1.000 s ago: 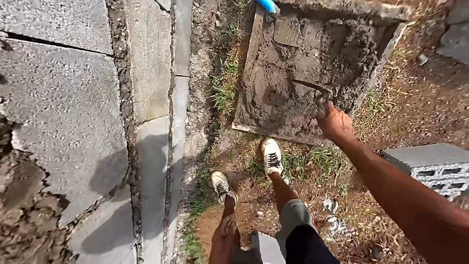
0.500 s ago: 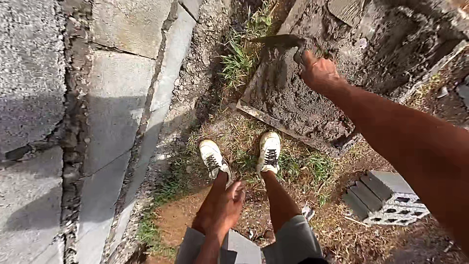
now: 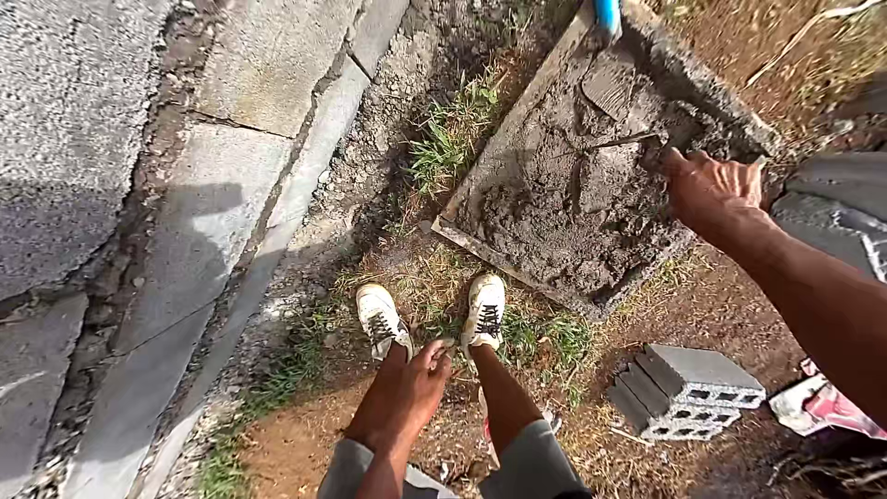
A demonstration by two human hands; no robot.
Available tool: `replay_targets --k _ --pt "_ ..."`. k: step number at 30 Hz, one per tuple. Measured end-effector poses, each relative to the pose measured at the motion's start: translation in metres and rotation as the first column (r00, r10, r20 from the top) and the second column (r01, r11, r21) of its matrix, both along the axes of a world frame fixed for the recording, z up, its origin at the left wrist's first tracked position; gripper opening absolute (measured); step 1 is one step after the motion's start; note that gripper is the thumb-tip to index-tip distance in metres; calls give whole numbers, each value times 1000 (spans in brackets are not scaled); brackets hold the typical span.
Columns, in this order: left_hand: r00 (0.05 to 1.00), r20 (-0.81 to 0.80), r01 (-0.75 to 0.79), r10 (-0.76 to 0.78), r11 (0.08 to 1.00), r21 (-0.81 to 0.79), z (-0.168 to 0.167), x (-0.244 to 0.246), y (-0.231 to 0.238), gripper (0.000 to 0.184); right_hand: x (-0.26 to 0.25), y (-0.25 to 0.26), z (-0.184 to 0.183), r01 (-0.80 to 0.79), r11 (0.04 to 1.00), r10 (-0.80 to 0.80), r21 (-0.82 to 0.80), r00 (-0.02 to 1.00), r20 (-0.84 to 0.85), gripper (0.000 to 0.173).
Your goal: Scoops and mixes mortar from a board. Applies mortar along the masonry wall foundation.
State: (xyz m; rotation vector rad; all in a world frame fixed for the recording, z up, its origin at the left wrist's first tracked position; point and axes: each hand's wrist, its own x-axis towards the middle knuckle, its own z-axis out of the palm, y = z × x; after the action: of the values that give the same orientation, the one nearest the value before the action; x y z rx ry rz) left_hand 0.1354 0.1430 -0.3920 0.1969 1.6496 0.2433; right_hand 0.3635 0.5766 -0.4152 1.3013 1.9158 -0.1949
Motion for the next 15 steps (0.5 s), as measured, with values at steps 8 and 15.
replay_targets --k 8,15 --pt "993 6 -121 121 991 55 8 -3 7 34 -111 55 -16 119 993 -121 25 989 87 54" --pt "978 10 -210 210 977 28 11 4 -9 33 -178 -56 -26 96 995 -96 -1 994 53 44"
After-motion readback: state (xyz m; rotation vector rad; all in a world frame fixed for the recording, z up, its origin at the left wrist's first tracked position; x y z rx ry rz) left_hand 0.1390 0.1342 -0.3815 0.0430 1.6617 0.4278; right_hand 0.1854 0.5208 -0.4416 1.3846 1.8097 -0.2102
